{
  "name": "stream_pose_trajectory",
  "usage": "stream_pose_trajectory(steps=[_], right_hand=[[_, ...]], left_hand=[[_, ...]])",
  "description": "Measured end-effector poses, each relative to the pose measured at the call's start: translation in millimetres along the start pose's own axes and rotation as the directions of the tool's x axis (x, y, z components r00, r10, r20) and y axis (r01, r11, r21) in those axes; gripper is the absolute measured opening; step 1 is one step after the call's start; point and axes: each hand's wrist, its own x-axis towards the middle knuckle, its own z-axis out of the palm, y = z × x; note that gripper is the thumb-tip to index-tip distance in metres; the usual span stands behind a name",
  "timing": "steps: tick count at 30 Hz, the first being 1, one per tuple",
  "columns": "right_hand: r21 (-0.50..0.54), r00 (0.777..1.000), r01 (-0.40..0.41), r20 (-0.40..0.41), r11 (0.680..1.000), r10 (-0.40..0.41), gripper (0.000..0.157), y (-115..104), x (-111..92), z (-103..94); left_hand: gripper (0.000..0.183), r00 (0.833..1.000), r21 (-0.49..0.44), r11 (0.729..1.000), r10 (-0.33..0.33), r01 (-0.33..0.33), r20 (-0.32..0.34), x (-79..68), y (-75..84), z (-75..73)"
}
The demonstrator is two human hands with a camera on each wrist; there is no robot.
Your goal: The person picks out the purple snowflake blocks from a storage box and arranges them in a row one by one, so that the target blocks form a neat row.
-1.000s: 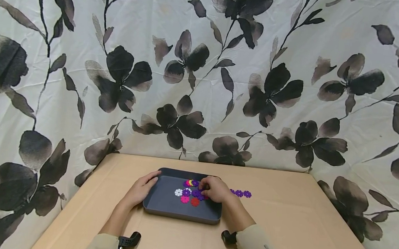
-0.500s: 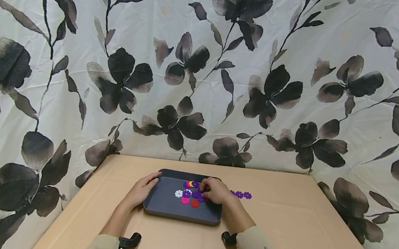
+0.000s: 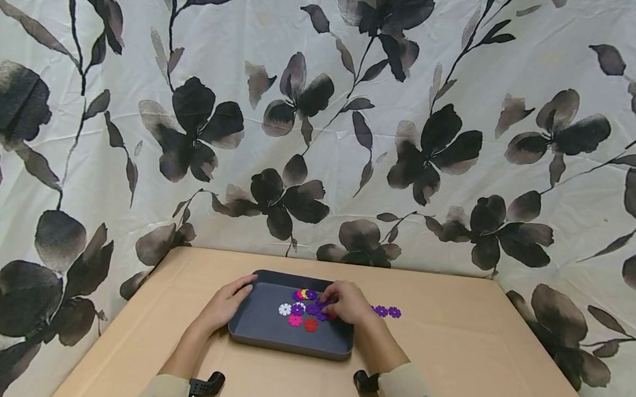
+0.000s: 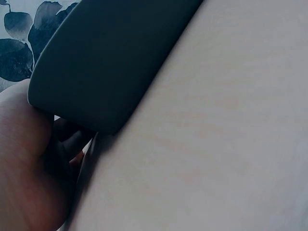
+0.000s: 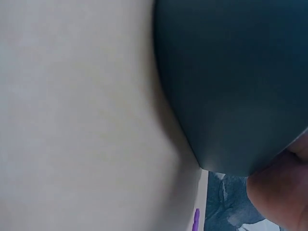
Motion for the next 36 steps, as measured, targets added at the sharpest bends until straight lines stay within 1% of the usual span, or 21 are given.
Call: stream_pose_trajectory(steps=[7,16,20,24,26,31,34,36], right_hand=[[0.129,0.999,-0.008,-0.045,0.992,0.014,0.013,5,-3,-5.9],[0.207,0.993,-0.031,-0.106,0.978,0.054,0.016,11,-11,-12.5],[0.271,0.981,-0.058,-0.163,0.961,0.105,0.018,13,-15,-16.7],[0.337,0.961,-0.054,-0.239,0.940,0.141,0.019,17,-20,-22.7],[0.348,0.952,-0.049,-0.267,0.936,0.149,0.019,20,-22,-25.8],[0.326,0.936,-0.052,-0.313,0.944,0.160,0.020,26,-27,-35.4],[0.320,0.933,-0.049,-0.323,0.946,0.157,0.021,32,-32,-42.5],[0.324,0.936,-0.043,-0.319,0.945,0.151,0.021,36,-36,-48.0]], left_hand=[[0.044,1.000,-0.003,1.000,-0.003,0.003,-0.003,1.0,0.1,0.3],[0.044,1.000,-0.009,1.000,-0.005,0.005,-0.001,0.6,0.7,1.1],[0.044,1.000,-0.005,1.000,-0.002,0.002,-0.001,0.7,0.5,-0.2],[0.044,1.000,0.002,1.000,-0.004,0.004,0.008,0.6,1.2,-1.8],[0.044,1.000,0.003,1.000,-0.006,0.006,0.007,0.4,1.9,-2.7],[0.043,1.000,0.001,1.000,-0.011,0.011,0.001,0.4,2.9,-3.8],[0.044,1.000,0.001,1.000,-0.014,0.014,0.008,0.5,2.6,-3.1],[0.044,1.000,-0.002,1.000,-0.016,0.016,0.010,0.7,2.2,-2.3]])
